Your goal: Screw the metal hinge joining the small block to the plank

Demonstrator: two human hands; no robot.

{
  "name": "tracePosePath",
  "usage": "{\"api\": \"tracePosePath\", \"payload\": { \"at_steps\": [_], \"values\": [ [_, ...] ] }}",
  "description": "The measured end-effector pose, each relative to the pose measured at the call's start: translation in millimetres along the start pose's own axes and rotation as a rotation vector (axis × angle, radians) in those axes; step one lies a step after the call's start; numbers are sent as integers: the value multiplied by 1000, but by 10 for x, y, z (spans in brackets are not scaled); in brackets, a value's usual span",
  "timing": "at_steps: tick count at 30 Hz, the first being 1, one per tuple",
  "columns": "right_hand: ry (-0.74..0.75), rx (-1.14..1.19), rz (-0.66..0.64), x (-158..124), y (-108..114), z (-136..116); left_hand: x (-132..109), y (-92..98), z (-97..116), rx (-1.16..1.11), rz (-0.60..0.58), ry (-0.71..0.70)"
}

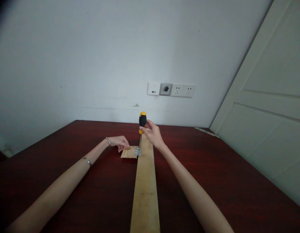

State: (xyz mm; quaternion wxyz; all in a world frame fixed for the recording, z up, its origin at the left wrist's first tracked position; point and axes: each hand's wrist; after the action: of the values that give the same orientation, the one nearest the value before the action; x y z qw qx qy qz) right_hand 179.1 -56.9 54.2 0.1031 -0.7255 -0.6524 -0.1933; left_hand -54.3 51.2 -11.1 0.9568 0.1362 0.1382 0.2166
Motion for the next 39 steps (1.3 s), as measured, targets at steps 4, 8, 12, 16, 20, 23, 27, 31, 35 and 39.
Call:
{"api": "tracePosePath", "payload": {
  "at_steps": [4,8,12,16,20,23,27,31,35,39],
  "values": [
    [5,-1,-6,-18,-3,-11,-13,-2,37,-10,3,-16],
    [6,4,-11,-56,-23,-55,-36,-1,105,6,2,-12],
    [14,-15,-7,-70,-32,-79,-52,-5,187,28,19,2],
    [49,-59,14,-48,2,-64,-60,-18,255,49,34,8],
    [69,-136,-22,-44,42,-122,-53,-11,259,65,24,30],
    [93,-228,-53,-63,37,-255,-43,10,233,71,12,19],
    [107,-431,-42,-63,-3,-435,-33,36,207,92,13,2],
    [146,-597,27,-11,-30,-520,-33,41,216,94,9,11],
    [188,-762,103,25,-21,-597,-46,23,252,84,21,22],
    [184,-808,68,4,28,-722,-63,7,279,79,19,15]
  ]
}}
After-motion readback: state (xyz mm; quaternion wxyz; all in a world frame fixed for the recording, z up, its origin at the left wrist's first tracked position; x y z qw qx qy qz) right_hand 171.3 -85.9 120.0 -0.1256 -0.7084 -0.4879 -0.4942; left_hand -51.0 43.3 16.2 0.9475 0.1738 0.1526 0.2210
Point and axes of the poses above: each hand's wrist, its own x-axis towards the middle knuckle, its own y-axis out of the back of the hand, z = x × y, and after that the axes turned 12 degrees about -y, right-handed
